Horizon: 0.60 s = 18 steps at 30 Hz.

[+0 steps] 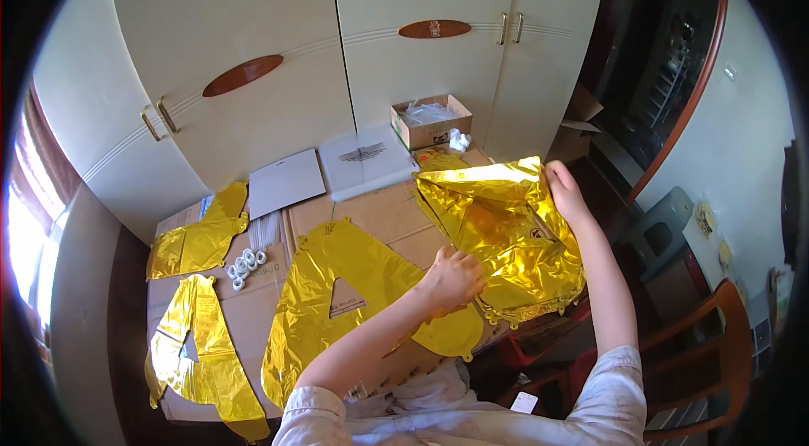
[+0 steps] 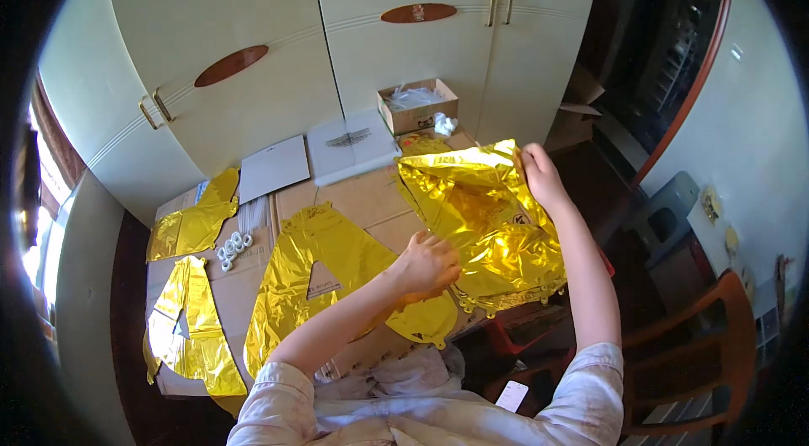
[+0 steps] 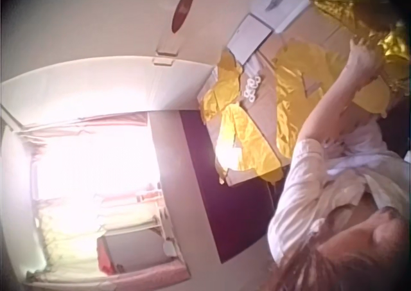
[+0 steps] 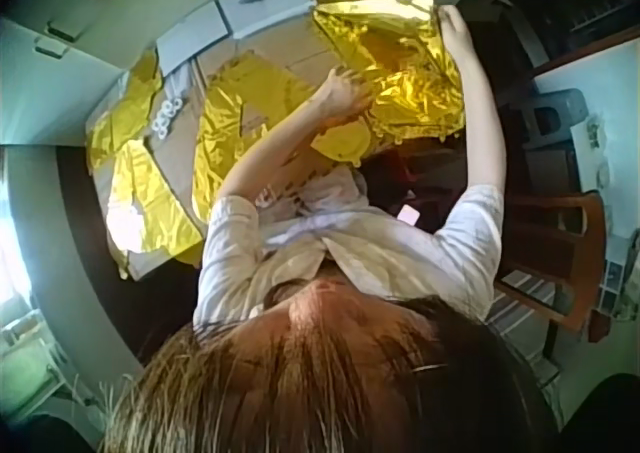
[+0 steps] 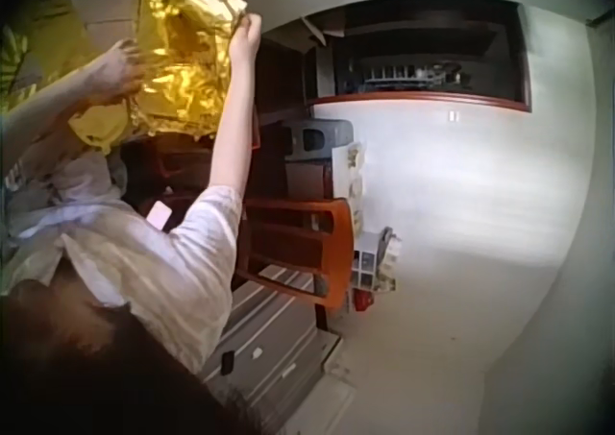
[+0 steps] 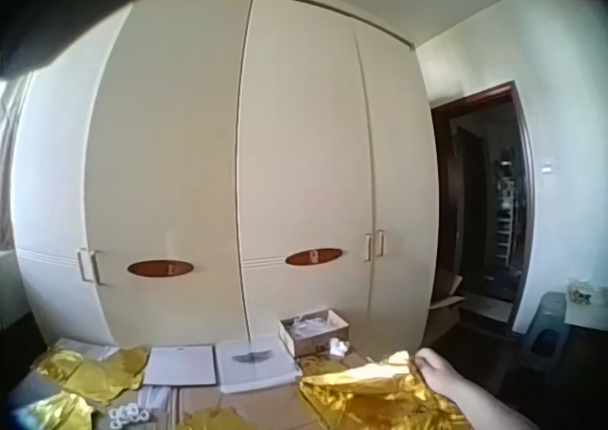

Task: Folding gold-colored foil balloons and placing them into envelopes at a packing station.

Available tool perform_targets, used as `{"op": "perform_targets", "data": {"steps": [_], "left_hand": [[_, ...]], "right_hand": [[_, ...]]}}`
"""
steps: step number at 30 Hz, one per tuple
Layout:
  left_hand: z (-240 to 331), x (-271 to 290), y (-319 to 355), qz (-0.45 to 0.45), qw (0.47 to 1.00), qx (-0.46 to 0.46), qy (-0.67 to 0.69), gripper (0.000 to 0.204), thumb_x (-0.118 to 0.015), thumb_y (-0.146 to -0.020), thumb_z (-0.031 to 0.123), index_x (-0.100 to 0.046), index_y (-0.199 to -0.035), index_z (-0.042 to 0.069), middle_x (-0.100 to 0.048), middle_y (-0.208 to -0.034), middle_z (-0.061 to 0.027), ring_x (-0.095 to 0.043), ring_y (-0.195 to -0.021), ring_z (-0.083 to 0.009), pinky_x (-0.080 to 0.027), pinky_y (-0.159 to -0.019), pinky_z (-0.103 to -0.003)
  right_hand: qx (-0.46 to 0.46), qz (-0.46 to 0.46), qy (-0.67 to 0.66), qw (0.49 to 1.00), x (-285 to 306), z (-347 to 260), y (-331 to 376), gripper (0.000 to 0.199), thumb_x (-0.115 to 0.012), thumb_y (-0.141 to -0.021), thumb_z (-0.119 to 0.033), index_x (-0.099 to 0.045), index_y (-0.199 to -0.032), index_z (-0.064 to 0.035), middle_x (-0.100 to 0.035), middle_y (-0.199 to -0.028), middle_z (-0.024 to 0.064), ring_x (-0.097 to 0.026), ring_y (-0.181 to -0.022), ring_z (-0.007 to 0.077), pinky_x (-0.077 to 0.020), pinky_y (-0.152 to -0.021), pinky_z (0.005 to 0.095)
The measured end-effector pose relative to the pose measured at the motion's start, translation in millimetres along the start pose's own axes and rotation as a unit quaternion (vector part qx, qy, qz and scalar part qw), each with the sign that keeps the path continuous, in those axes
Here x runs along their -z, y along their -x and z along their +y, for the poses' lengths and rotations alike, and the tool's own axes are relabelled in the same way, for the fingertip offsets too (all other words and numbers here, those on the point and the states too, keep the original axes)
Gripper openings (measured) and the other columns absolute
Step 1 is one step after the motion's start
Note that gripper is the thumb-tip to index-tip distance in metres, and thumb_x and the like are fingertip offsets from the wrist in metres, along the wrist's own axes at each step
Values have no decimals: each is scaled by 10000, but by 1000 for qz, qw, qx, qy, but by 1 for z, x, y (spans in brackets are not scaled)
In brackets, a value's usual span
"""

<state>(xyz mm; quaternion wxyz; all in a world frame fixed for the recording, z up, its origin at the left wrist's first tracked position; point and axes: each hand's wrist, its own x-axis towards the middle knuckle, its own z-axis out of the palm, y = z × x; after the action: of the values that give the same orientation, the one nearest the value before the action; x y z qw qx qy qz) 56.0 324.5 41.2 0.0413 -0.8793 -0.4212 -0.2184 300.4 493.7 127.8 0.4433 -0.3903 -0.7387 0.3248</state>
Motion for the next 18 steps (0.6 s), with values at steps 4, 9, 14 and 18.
{"op": "perform_targets", "data": {"steps": [4,9,14,18], "left_hand": [[-26,-9,-35,62,996,65,22,238,-626,-837,334,-603,-925,114,-602,-979,-51,-587,-987,-267,-449,-876,-520],[-71,-16,-59,53,989,130,-53,593,-639,-813,495,-554,-1252,106,-573,-1205,-110,-495,-1205,-293,-376,-999,-538],[-67,-20,-67,-150,965,209,-56,889,-391,-820,790,-292,-1513,243,-213,-1578,-162,-139,-1452,-435,-105,-1106,-701],[-68,-21,-68,-179,956,226,-58,886,-378,-828,786,-279,-1518,240,-195,-1585,-151,-129,-1457,-423,-102,-1106,-695]], "right_hand": [[61,-43,86,994,-10,-27,-16,167,-469,-1007,-186,-522,-1006,-28,-576,-852,101,-551,-824,181,-450,-787,322],[31,-105,131,985,-21,-64,-12,154,-464,-1004,-183,-502,-994,-34,-569,-839,121,-550,-795,217,-452,-776,333],[43,-49,71,995,-5,-43,-37,158,-455,-1022,-191,-506,-996,-44,-540,-837,67,-508,-822,139,-435,-804,301],[7,3,9,1000,19,-46,-92,203,-416,-1041,-221,-511,-1000,-47,-538,-861,47,-504,-860,128,-428,-832,295]]}}
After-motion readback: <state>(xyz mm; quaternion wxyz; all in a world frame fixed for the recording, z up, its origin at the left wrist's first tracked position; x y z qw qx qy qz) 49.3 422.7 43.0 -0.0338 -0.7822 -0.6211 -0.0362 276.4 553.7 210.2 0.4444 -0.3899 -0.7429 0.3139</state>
